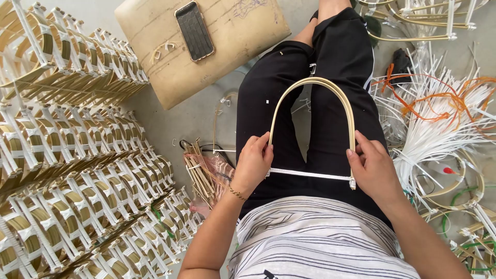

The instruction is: The person assembles lantern frames by gluing white plastic strips to curved bamboo pieces, trimming the excess with shears, and securing the joints with white tape.

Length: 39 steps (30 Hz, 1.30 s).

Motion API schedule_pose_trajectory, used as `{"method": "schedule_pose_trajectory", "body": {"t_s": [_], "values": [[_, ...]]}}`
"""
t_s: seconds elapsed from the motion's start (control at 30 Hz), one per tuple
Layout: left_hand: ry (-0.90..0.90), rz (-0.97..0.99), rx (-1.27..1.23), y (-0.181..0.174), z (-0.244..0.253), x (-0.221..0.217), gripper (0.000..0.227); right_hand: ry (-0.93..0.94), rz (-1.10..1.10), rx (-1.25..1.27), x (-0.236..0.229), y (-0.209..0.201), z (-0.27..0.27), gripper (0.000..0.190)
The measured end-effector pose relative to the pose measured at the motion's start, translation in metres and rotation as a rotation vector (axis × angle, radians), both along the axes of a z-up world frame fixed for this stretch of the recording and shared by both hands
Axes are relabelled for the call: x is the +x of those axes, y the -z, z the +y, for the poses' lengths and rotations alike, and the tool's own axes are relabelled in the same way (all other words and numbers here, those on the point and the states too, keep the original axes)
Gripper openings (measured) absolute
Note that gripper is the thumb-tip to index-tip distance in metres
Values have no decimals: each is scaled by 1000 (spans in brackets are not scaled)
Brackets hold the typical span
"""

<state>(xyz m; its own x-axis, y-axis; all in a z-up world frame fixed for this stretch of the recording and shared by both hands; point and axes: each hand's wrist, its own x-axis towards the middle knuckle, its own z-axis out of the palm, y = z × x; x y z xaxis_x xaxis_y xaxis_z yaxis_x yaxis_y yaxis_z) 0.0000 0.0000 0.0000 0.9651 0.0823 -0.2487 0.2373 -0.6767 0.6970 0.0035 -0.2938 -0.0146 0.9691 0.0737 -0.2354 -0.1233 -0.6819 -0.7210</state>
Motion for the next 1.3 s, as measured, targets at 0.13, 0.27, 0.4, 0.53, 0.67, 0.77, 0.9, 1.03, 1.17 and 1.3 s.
{"method": "schedule_pose_trajectory", "body": {"t_s": [0.13,0.27,0.4,0.53,0.67,0.77,0.9,1.03,1.17,1.3], "values": [[6,16,17,-1,-4,1,34,5,23,-21,2,2,-2,50],[16,48,41,-2,-7,2,33,-21,67,-64,7,-1,-3,52],[14,82,40,-1,-8,3,33,-36,123,-105,11,-3,-3,53],[8,76,41,1,-8,3,32,-20,146,-95,15,2,-7,52],[31,39,65,2,-8,1,31,-19,177,-67,14,1,-8,52],[57,19,97,1,-9,1,31,-27,177,-62,14,2,-10,53],[80,-12,118,0,-9,4,33,-37,190,-59,16,0,-12,54],[89,-17,118,-2,-10,6,34,-37,210,-54,19,-3,-15,56],[99,-27,126,-2,-10,8,33,-50,190,-42,18,4,-19,57],[89,-2,115,-2,-9,9,32,-63,190,-31,19,0,-15,57]]}}
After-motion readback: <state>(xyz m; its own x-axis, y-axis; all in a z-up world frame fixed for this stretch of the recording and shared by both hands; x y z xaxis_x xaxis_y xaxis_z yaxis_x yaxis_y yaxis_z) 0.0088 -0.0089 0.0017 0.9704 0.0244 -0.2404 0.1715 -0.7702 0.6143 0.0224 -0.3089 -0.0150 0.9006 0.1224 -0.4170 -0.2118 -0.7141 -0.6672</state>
